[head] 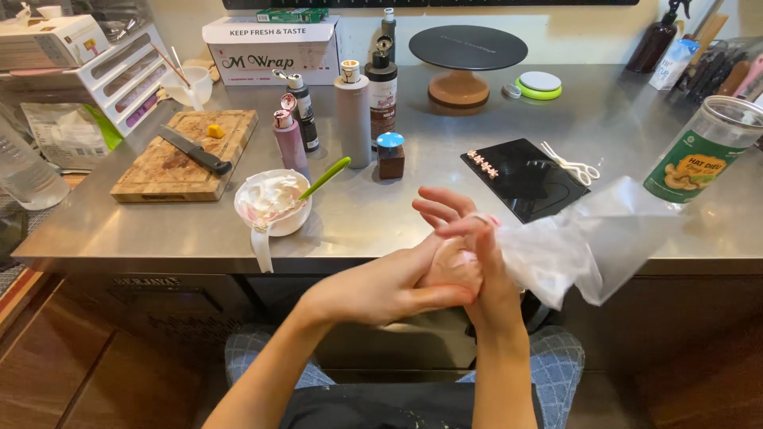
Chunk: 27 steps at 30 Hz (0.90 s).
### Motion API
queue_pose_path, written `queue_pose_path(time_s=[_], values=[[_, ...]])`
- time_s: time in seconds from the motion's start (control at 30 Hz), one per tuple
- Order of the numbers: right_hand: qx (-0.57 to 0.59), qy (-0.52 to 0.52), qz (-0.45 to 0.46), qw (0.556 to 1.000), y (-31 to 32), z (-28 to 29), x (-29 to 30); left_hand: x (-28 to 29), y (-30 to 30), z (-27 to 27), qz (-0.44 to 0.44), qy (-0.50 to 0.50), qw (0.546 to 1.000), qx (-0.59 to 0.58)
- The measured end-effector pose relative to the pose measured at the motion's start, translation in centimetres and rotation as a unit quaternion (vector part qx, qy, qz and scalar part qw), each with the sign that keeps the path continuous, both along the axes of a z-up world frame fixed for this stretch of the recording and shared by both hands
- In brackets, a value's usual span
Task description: Mixing frosting and using a piping bag to decorate a small blue pastry with pink flowers.
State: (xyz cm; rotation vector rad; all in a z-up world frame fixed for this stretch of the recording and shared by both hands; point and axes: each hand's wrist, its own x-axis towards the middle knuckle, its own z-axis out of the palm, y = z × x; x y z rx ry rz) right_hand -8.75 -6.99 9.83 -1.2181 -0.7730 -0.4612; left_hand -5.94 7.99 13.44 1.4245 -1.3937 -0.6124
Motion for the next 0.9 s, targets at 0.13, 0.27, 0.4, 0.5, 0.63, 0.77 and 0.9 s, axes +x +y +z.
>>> queue_pose_path(time_s=[0.13, 0.27, 0.4, 0.5, 0.63, 0.77, 0.9], values=[[0.242, 0.3, -0.097, 0.918, 0.2, -1.3, 1.8, -0.1, -3.7, -4.7, 0.411, -0.446, 0.785, 0.128], [0.439, 0.362, -0.037, 0.821, -0.9, -2.9, 3.1, -0.6, -7.0, -7.5, 0.511, -0.653, 0.528, 0.186], [0.461, 0.345, -0.041, 0.817, -3.2, -4.0, 3.1, -2.1, -5.6, -4.4, 0.505, -0.634, 0.571, 0.129], [0.467, 0.288, -0.145, 0.823, -5.9, -4.8, 3.3, -0.4, -4.0, -3.1, 0.431, -0.435, 0.789, -0.044], [0.525, 0.233, -0.186, 0.797, -7.2, -4.0, 2.4, 12.0, -5.2, -9.4, 0.6, 0.017, 0.771, -0.213], [0.536, 0.24, -0.188, 0.787, -7.3, -3.3, 1.7, 26.6, -7.7, -19.3, 0.725, 0.005, 0.684, -0.084], [0.537, 0.24, -0.189, 0.786, -7.7, -3.3, 2.0, 34.4, -10.2, -21.5, 0.755, 0.022, 0.647, -0.1]])
